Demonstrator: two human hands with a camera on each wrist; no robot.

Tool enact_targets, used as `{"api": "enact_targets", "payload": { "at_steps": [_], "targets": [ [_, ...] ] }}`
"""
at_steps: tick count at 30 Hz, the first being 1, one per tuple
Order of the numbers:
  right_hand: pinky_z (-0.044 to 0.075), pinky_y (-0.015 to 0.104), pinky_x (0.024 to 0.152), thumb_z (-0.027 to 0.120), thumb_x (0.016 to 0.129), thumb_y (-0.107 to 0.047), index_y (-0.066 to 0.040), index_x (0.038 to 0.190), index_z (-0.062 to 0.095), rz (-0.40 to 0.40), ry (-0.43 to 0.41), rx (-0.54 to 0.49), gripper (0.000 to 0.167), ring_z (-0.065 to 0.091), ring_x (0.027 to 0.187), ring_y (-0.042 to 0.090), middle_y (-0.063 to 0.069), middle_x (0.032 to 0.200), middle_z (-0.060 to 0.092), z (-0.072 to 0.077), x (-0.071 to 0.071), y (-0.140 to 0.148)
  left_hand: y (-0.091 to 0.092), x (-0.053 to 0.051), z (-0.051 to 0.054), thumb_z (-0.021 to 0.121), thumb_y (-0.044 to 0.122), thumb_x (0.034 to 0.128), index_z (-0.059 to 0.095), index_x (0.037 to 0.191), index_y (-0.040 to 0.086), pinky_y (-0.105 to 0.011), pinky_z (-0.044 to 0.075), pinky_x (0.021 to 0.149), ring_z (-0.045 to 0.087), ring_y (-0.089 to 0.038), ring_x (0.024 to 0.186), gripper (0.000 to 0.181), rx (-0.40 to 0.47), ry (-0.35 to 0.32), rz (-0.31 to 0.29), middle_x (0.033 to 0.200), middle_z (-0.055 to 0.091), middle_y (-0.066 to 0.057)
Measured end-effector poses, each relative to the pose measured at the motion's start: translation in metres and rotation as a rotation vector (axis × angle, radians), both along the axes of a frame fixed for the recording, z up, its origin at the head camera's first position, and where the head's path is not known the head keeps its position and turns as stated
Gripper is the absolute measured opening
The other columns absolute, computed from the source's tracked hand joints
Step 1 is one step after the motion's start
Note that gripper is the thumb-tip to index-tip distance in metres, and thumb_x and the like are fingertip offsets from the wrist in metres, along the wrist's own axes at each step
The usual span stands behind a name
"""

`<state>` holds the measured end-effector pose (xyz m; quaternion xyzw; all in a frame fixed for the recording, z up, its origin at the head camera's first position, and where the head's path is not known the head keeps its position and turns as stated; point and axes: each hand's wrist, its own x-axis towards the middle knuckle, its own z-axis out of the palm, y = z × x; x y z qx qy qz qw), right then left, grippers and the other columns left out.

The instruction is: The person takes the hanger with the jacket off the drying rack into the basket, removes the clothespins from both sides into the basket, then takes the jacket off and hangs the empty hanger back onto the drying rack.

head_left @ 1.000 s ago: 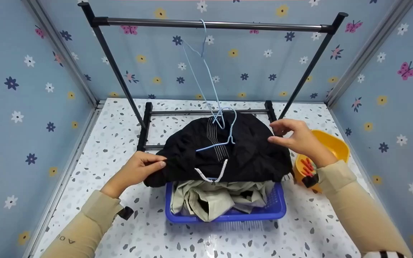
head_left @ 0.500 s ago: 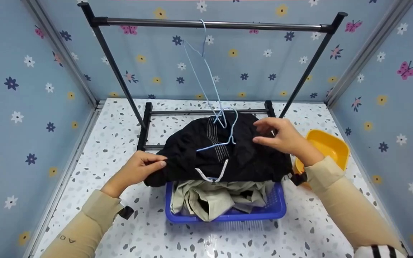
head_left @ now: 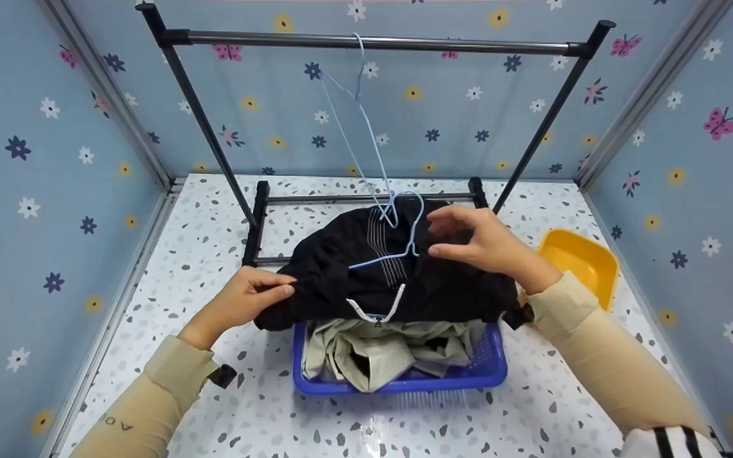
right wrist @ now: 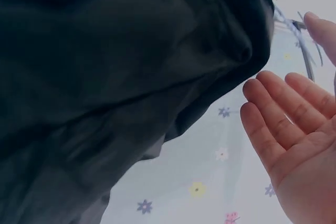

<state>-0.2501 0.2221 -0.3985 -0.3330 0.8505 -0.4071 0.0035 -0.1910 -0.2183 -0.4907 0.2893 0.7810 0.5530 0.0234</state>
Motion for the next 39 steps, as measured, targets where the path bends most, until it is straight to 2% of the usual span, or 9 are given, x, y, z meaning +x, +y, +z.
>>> {"api": "enact_targets", "payload": {
  "at_steps": [7,11,13,16,21,26,30,33,39],
  "targets": [
    [0.058,0.023,0.092,0.087,0.090,-0.002,0.008,0.133,0.067,0.016,-0.030,-0.055,0.049,0.077,0.103,0.034,0.019,0.113,0.080,0.007,0.004,-0.017,0.001,0.000,0.002,0.070,-0.004,0.1005,0.082,0.111,-0.005,-0.016,0.055,0.073,0.069,0.001,0.084,0.016,0.007,0.007,-0.004,0.101,0.082,-0.013],
    [0.058,0.019,0.087,0.083,0.092,0.000,0.009,0.138,0.063,0.040,-0.076,-0.098,0.051,0.076,0.100,0.018,0.024,0.113,0.078,0.008,0.004,-0.026,0.001,0.000,0.002,0.071,-0.005,0.0998,0.082,0.111,-0.006,-0.015,0.055,0.074,0.069,0.001,0.086,0.016,0.010,0.016,-0.006,0.101,0.082,-0.011],
    [0.057,0.019,0.086,0.079,0.095,0.001,0.011,0.139,0.060,0.058,-0.108,-0.124,0.048,0.074,0.100,0.009,0.027,0.115,0.077,0.007,0.004,-0.030,0.001,-0.001,0.002,0.071,-0.006,0.0992,0.082,0.111,-0.007,-0.015,0.055,0.074,0.070,0.001,0.086,0.016,0.023,0.028,-0.015,0.101,0.082,-0.009],
    [0.057,0.018,0.088,0.072,0.101,0.003,0.015,0.138,0.057,0.091,-0.171,-0.168,0.042,0.073,0.099,0.003,0.033,0.117,0.074,0.006,0.003,-0.035,0.000,-0.001,0.001,0.070,-0.008,0.0987,0.082,0.110,-0.007,-0.015,0.055,0.073,0.070,0.001,0.085,0.016,0.031,0.040,-0.024,0.101,0.082,-0.007],
    [0.058,0.019,0.085,0.065,0.103,0.007,0.019,0.139,0.053,0.140,-0.280,-0.210,0.041,0.074,0.093,0.001,0.038,0.115,0.072,0.003,0.002,-0.042,0.000,-0.001,0.002,0.070,-0.007,0.0990,0.082,0.110,-0.007,-0.015,0.055,0.072,0.068,0.001,0.083,0.016,0.028,0.035,-0.028,0.100,0.082,-0.004],
    [0.061,0.021,0.082,0.067,0.101,0.007,0.020,0.134,0.056,0.182,-0.336,-0.155,0.036,0.074,0.085,0.004,0.035,0.105,0.075,-0.004,0.001,-0.044,0.000,0.000,0.002,0.071,-0.007,0.0987,0.082,0.110,-0.007,-0.015,0.054,0.072,0.068,0.002,0.083,0.016,0.028,0.036,-0.024,0.100,0.082,-0.001],
    [0.062,0.022,0.080,0.067,0.103,0.002,0.019,0.127,0.065,0.215,-0.338,-0.083,0.029,0.074,0.080,0.003,0.030,0.099,0.077,-0.007,0.000,-0.045,0.001,0.000,0.003,0.070,-0.007,0.0985,0.082,0.109,-0.007,-0.015,0.054,0.071,0.068,0.002,0.082,0.016,0.031,0.030,-0.020,0.099,0.081,0.005],
    [0.060,0.021,0.077,0.067,0.105,-0.002,0.017,0.120,0.071,0.221,-0.305,-0.048,0.025,0.072,0.076,0.002,0.028,0.096,0.078,-0.007,-0.001,-0.047,0.002,0.000,0.004,0.070,-0.008,0.0985,0.081,0.108,-0.008,-0.015,0.054,0.068,0.066,0.002,0.079,0.014,0.038,0.013,-0.018,0.097,0.079,0.012],
    [0.052,0.017,0.065,0.069,0.104,-0.004,0.011,0.106,0.079,0.198,-0.258,-0.041,0.018,0.064,0.068,0.000,0.025,0.083,0.075,-0.006,-0.002,-0.048,0.006,0.000,0.006,0.072,-0.007,0.0971,0.080,0.106,-0.010,-0.015,0.053,0.067,0.063,0.002,0.075,0.012,0.034,-0.013,-0.010,0.095,0.076,0.017]
  ]
}}
